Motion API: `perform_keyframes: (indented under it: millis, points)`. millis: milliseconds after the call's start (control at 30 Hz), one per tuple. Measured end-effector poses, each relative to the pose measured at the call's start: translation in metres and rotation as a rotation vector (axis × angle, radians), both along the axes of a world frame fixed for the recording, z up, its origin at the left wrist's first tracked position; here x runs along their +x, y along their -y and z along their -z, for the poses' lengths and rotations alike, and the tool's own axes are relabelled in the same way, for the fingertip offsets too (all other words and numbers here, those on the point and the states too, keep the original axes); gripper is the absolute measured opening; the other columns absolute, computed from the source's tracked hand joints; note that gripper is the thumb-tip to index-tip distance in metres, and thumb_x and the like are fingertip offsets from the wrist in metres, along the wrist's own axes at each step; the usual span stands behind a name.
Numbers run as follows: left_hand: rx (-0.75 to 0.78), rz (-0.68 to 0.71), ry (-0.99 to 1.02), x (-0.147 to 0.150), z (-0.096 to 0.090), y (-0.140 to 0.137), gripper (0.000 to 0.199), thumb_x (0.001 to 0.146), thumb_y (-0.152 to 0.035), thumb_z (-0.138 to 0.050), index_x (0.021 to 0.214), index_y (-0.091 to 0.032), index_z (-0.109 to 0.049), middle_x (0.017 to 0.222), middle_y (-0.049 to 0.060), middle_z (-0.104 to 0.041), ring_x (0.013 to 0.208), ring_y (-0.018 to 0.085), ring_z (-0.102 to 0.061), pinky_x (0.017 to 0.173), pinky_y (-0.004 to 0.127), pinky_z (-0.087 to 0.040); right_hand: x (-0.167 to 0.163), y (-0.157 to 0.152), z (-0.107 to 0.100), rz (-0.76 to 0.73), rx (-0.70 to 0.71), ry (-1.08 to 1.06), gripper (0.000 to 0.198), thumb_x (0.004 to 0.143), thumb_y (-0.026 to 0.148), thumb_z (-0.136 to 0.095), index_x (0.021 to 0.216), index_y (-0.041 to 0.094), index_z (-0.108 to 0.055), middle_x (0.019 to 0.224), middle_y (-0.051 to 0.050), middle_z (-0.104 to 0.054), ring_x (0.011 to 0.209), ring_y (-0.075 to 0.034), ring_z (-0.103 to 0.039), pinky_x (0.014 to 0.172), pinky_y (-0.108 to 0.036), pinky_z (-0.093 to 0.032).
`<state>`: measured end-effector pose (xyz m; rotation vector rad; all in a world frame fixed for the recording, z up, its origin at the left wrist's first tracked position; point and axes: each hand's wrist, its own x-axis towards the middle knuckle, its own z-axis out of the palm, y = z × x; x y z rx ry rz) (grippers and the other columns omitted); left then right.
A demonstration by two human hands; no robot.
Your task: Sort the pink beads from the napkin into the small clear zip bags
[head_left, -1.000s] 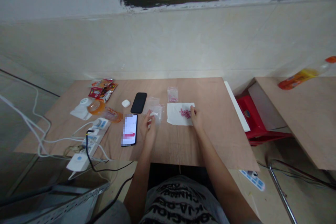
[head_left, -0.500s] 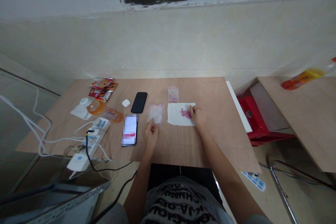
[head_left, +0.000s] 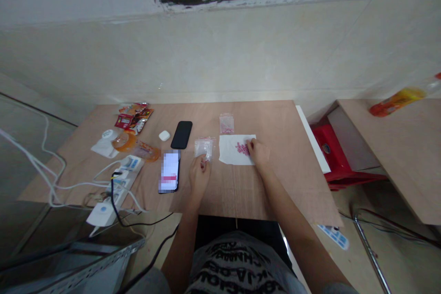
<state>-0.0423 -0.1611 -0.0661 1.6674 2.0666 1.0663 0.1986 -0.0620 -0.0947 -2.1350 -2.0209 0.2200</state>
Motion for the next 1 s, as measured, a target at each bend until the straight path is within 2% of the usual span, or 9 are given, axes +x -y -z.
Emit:
perform_keyframes:
  millis: [133,267,400,500,633,833,1000]
  points:
    - [0.08,0.181,-0.149,0.027,-0.014,-0.028,0.025,0.088,-0.02,-0.05,0.109,-0.018,-0.063,0.104,0.009,-0.064,0.1,0.022,-0.059,0.09,0.037,-0.05,0.0,0.0,0.0,-0.004,-0.024,0.003,0.046,0.101,0.048,-0.03,0.097,0.019,-0.065,0.087,-0.009,-0.07,0.073,-0.018,-0.063,0.059,-0.026,-0.032]
    - [-0.035,0.304,-0.366,0.056,-0.021,-0.063,0.031,0.088,-0.024,-0.054,0.116,-0.017,-0.063,0.129,0.013,-0.056,0.12,0.028,-0.051,0.103,0.042,-0.043,-0.001,-0.001,0.0,-0.001,-0.02,-0.002,0.044,0.101,0.048,-0.03,0.096,0.019,-0.063,0.088,-0.008,-0.069,0.074,-0.017,-0.062,0.059,-0.026,-0.03]
    - [-0.119,0.353,-0.512,0.072,-0.013,-0.093,0.039,0.09,-0.03,-0.052,0.125,-0.015,-0.059,0.144,0.014,-0.047,0.132,0.031,-0.041,0.107,0.046,-0.038,-0.001,0.0,-0.002,-0.019,-0.003,-0.015,0.043,0.101,0.047,-0.03,0.096,0.019,-0.062,0.09,-0.008,-0.068,0.073,-0.015,-0.061,0.058,-0.026,-0.029]
    - [-0.128,0.375,-0.526,0.075,-0.004,-0.111,0.046,0.095,-0.036,-0.044,0.135,-0.015,-0.051,0.148,0.015,-0.043,0.138,0.03,-0.036,0.11,0.046,-0.034,-0.001,0.0,-0.004,-0.026,0.006,-0.022,0.042,0.101,0.048,-0.032,0.094,0.019,-0.061,0.089,-0.007,-0.068,0.07,-0.014,-0.06,0.057,-0.026,-0.027]
    - [-0.168,0.405,-0.503,0.075,0.006,-0.125,0.048,0.096,-0.038,-0.042,0.135,-0.013,-0.051,0.148,0.018,-0.043,0.139,0.033,-0.035,0.11,0.051,-0.032,-0.001,0.0,-0.004,-0.027,0.011,-0.031,0.04,0.1,0.047,-0.034,0.093,0.019,-0.062,0.086,-0.008,-0.069,0.068,-0.015,-0.059,0.057,-0.026,-0.027]
    - [-0.121,0.423,-0.48,0.075,0.016,-0.126,0.047,0.093,-0.033,-0.047,0.134,-0.013,-0.051,0.141,0.018,-0.05,0.134,0.033,-0.04,0.109,0.05,-0.033,0.0,0.0,-0.001,-0.069,0.048,-0.062,0.04,0.1,0.047,-0.035,0.091,0.019,-0.063,0.087,-0.007,-0.068,0.068,-0.015,-0.059,0.056,-0.026,-0.026]
    - [-0.109,0.434,-0.478,0.074,0.014,-0.124,0.044,0.091,-0.029,-0.05,0.131,-0.011,-0.053,0.137,0.018,-0.053,0.131,0.031,-0.042,0.108,0.047,-0.033,0.0,0.002,-0.002,-0.084,0.106,-0.081,0.04,0.1,0.046,-0.035,0.088,0.019,-0.062,0.092,-0.007,-0.067,0.074,-0.015,-0.059,0.057,-0.026,-0.026]
